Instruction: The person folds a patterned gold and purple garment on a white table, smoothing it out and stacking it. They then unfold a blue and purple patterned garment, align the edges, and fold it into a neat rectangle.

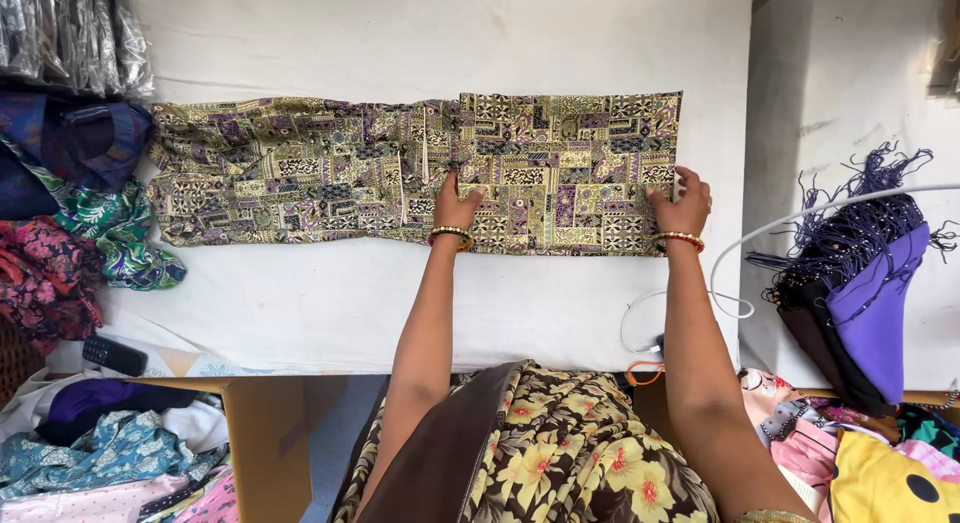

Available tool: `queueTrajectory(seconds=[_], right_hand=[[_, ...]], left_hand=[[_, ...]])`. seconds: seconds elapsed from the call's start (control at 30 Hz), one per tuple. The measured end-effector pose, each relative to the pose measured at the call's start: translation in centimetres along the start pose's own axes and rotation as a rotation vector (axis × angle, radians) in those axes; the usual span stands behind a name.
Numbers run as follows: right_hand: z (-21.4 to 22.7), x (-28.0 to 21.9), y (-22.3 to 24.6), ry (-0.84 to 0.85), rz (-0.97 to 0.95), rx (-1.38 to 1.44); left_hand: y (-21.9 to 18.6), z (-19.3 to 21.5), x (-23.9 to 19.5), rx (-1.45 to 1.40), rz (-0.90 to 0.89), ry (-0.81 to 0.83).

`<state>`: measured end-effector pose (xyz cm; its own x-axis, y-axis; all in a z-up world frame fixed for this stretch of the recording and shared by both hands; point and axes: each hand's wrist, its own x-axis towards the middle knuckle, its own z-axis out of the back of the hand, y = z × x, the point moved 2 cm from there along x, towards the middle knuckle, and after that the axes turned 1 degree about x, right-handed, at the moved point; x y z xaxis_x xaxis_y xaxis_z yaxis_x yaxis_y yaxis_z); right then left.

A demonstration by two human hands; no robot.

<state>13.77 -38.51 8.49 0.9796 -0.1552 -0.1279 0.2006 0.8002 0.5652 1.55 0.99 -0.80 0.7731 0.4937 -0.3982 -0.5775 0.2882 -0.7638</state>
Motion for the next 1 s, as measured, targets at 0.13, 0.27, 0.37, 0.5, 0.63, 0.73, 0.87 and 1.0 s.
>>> queueTrajectory(seconds=[0.13,0.27,0.37,0.5,0.63,0.73,0.87,1.0], right_hand=[[0.0,-1.8,1.8,-0.065,0.116,0.040],[0.5,-2.9,3.0,-0.092,0.219,0.038],[1.2,-3.8,3.5,-0.161,0.308,0.013],[2.6,-6.0,3.7,-0.282,0.286,0.319],[2.1,-10.8,3.1,-0.319,0.683,0.394],[0.1,-13.7,3.2,-0.043,0.943,0.398],[-1.5,-11.6,1.4,0.182,0.845,0.392],[-4.4,-2.8,-6.4,0.308,0.383,0.756]], left_hand=[[-1.3,-1.0,-0.6,-0.267,0.055,0.102],[-2.6,-2.7,-0.4,-0.225,-0.016,0.127],[-3.7,-5.0,-0.3,-0.275,0.028,0.226],[-10.3,-9.0,-2.3,-0.476,0.150,0.435],[-15.3,-19.0,-1.7,-0.496,0.050,0.563],[-23.4,-22.7,-4.7,-0.506,-0.120,0.671],[-32.1,-24.8,-9.7,-0.660,-0.183,0.855],[-34.6,-24.8,-13.0,-0.887,-0.275,0.960]])
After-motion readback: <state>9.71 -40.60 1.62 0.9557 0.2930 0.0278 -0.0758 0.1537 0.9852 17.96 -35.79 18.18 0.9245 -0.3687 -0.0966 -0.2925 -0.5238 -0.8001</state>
